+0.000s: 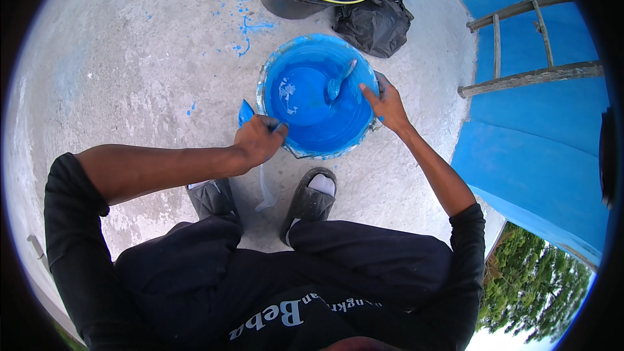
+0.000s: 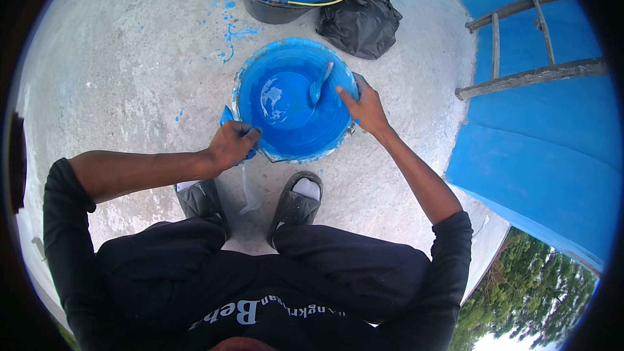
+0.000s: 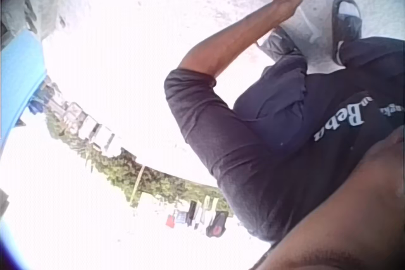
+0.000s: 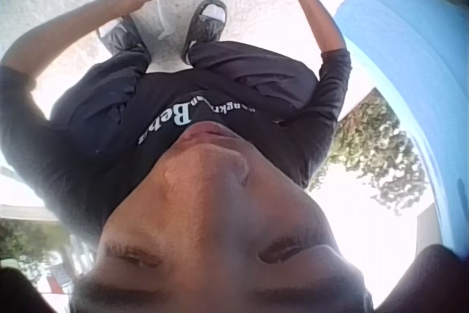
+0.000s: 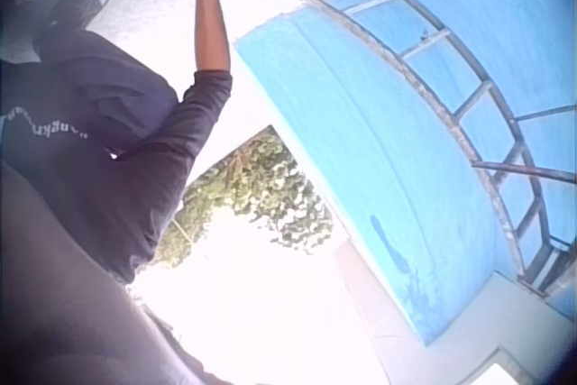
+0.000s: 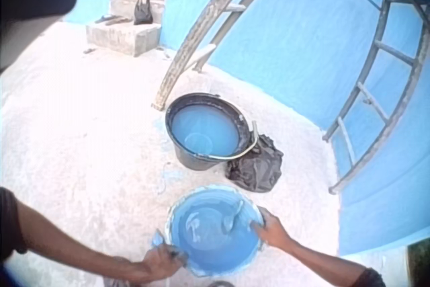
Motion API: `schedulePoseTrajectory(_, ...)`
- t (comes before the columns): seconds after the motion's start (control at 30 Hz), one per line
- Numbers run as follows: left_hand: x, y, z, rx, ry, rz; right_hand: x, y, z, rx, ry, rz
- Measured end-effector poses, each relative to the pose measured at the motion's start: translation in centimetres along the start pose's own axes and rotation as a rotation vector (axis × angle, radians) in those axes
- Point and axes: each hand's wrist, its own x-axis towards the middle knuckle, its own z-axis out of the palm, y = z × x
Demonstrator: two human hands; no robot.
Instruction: The person squeezes blue pigment from a plastic bag into a bucket containing white paint, then stirs the mixture by hand until it is a uniform blue color.
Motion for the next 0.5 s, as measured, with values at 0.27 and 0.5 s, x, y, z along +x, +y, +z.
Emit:
schedulePoseTrajectory(0.27,0.0,-0.6,-1.3,-0.014,0.057,-0.026,-0.9,-2.7,-0.2,0.113,0.082,0.074)
schedulePoseTrajectory(0.5,0.8,-2.1,-3.0,0.042,0.022,-0.041,-1.5,-4.2,-0.1,0.108,0.072,0.011)
